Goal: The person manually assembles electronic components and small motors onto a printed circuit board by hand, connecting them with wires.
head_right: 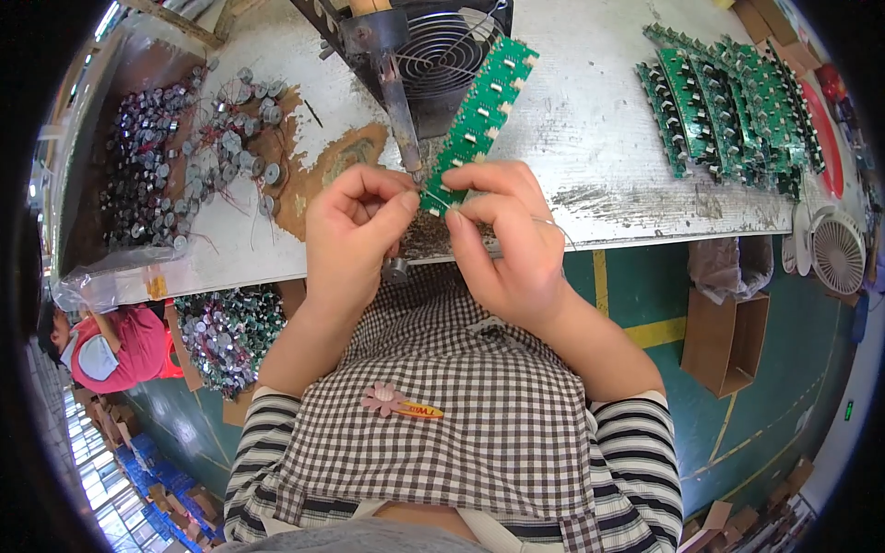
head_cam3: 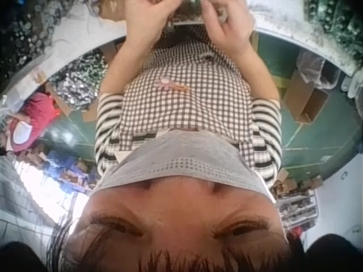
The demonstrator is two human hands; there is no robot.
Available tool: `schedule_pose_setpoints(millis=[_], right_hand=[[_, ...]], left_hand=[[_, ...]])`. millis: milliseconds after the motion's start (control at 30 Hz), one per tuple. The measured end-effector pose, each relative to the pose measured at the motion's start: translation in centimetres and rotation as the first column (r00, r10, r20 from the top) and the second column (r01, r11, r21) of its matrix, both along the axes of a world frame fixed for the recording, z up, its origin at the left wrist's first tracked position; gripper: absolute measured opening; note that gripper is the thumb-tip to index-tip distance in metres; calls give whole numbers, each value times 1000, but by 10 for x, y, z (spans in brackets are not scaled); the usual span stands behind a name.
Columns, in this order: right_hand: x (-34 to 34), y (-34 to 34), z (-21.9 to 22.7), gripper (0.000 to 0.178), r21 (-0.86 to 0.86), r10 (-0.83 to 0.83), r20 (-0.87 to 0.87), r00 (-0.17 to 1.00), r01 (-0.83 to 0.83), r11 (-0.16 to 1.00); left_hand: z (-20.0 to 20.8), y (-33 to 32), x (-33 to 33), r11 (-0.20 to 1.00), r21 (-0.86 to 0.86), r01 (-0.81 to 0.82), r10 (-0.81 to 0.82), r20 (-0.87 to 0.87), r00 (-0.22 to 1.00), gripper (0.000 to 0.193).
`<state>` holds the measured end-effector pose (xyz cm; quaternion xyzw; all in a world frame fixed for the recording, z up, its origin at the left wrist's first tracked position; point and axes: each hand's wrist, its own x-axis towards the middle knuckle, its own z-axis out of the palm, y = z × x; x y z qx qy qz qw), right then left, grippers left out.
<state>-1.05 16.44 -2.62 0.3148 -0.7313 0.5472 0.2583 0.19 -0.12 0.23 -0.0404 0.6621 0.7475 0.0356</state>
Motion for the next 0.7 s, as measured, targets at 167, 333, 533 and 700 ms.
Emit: schedule_pose_setpoints(millis=[167,333,533,700], right_hand=[[-7,-2,9,16,38,-9,-77,997,12,999],[2,-3,-1,17,12,17,7,1000,-17,1000],[12,6,2,13,-56,-15,153,988,24,998],[8,15,-1,4,-243,114,319,941,-35,969]], left_hand=[[6,0,-4,999,25,-29,30,-41,999,8],[-4,-2,1,999,-30,-15,15,-21,1000,7],[-7,-5,2,981,-163,101,-109,-39,993,7],[10,-36,-9,846,-515,-139,-157,-489,858,18]])
